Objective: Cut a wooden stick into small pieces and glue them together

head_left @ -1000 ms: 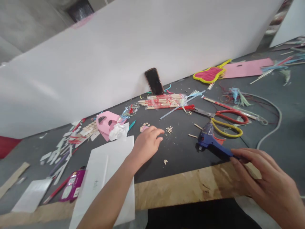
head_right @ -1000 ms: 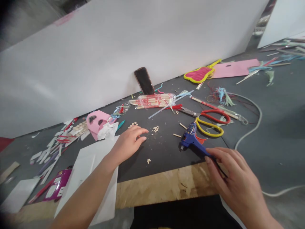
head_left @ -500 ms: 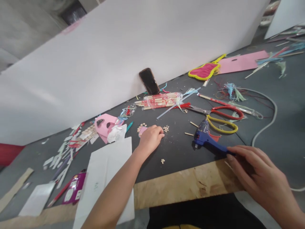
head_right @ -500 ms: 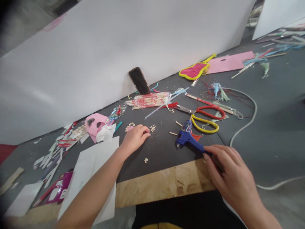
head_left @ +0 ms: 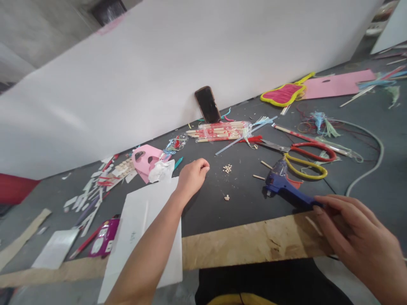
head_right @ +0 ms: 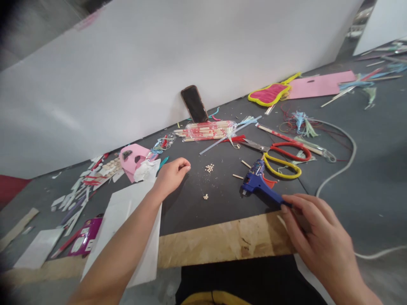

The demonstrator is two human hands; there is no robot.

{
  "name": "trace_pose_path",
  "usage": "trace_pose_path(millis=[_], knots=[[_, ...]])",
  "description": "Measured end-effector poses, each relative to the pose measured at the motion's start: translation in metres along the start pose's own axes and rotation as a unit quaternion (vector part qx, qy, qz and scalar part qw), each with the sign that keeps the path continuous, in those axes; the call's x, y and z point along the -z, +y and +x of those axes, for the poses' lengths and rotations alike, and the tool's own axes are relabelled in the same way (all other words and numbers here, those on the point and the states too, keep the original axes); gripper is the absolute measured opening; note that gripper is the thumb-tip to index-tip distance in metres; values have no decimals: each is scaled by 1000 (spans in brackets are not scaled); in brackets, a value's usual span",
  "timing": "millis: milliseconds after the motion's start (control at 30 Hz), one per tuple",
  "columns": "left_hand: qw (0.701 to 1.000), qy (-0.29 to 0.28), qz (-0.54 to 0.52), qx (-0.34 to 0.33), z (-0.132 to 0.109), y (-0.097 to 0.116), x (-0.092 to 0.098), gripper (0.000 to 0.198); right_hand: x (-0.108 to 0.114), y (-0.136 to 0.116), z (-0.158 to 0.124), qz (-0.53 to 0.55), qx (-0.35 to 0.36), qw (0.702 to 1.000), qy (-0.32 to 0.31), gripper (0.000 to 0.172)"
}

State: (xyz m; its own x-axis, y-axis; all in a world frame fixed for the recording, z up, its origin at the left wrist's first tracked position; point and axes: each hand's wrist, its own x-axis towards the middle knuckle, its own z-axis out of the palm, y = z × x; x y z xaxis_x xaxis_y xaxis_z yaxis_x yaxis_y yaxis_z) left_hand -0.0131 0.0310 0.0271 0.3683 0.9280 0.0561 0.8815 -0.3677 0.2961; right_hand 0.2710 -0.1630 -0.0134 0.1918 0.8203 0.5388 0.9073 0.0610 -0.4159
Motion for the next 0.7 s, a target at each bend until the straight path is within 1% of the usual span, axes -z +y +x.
trace_pose_path(millis=[67,133,200,267,300,367,400,433,467,533,600,700], knots=[[1000,-6,-8,-4,-3,-1,-2,12,3,-6,3,-17,31,999,15,15],[1000,-14,-15,-14,-7,1,-4,12,5,-16,7,-5,70,997,28,14],[999,-17,-22,-25,-9,5,-4,11,2,-29,14,48,110,993,3,18],[999,-13,-27,-36,-9,10,-2,11,-7,-42,27,93,162,981,-59,26],[999,-10,-27,-41,-9,12,-1,11,-13,-49,36,91,189,973,-97,32],[998,-3,-24,-52,-7,17,0,11,-28,-63,57,50,248,952,-175,46],[998,-1,-21,-58,-7,19,0,11,-36,-69,68,16,267,938,-221,54],[998,1,-18,-63,-6,20,-1,11,-44,-76,79,-20,292,922,-253,59],[998,2,-16,-68,-6,22,-2,10,-52,-82,89,-55,313,906,-278,59],[997,5,-16,-71,-7,24,-3,11,-65,-91,104,-113,348,876,-316,53],[997,11,-16,-71,-9,24,-3,11,-76,-97,111,-137,363,860,-331,44],[997,26,-20,-67,-16,22,5,12,-85,-97,110,-151,372,852,-336,38]])
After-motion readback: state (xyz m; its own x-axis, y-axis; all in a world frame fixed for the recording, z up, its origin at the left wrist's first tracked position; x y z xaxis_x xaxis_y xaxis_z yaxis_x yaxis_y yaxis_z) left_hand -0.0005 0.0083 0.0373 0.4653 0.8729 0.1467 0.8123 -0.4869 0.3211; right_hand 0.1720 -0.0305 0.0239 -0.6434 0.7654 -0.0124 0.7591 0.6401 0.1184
